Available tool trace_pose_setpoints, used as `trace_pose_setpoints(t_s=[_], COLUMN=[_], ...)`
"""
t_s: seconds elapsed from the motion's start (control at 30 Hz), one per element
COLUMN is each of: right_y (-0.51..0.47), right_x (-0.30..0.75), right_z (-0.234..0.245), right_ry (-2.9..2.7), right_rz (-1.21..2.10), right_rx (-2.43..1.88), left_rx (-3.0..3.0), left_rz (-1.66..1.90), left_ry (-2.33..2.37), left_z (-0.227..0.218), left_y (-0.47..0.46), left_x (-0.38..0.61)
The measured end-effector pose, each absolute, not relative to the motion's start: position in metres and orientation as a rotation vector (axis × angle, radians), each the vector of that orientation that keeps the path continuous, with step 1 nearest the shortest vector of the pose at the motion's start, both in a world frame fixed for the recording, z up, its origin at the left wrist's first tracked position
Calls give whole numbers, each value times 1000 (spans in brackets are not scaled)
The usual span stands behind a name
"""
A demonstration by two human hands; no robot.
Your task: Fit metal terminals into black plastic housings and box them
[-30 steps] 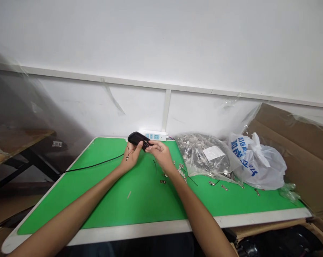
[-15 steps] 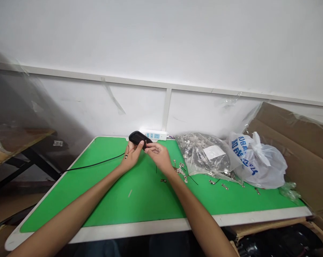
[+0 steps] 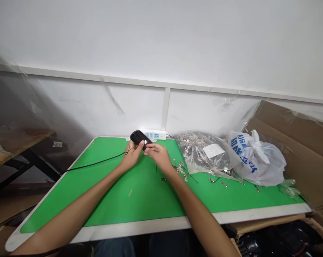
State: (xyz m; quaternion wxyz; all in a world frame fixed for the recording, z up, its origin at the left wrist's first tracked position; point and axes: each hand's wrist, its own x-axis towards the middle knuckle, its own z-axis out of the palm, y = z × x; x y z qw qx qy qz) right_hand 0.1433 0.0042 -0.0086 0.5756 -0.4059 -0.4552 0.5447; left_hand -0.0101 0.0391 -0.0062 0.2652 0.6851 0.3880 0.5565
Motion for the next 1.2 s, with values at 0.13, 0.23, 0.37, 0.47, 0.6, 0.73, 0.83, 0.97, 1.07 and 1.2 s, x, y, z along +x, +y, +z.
trace_pose_setpoints(t_s=[0.13, 0.23, 0.37, 0.47, 0.6, 0.73, 0.83, 0.97, 1.07, 1.2], right_y=[3, 3, 4, 4, 4, 3, 3, 3, 5, 6], right_x=[145, 146, 146, 145, 146, 146, 146, 145, 145, 145], right_z=[-6, -5, -5, -5, -5, -5, -4, -4, -5, -6], right_ry=[-1036, -1030, -1033, -1045, -1050, -1048, -1051, -1063, -1065, -1062], right_rz=[1293, 1295, 1279, 1266, 1256, 1269, 1269, 1264, 1264, 1260], right_rx=[-957, -979, -1016, -1032, -1033, -1041, -1034, -1032, -1028, -1033], left_rx=[1846, 1852, 1873, 1891, 1904, 1905, 1905, 1924, 1930, 1939], left_rz=[1488, 1470, 1447, 1412, 1401, 1402, 1411, 1415, 1407, 1404], left_ry=[991, 974, 979, 974, 978, 982, 988, 985, 997, 1001], left_z=[-8, -12, -17, -19, -19, -19, -20, -21, -20, -19], left_y=[41, 45, 49, 49, 49, 50, 50, 51, 51, 52], left_x=[-9, -10, -11, -12, -11, -10, -10, -11, -10, -9])
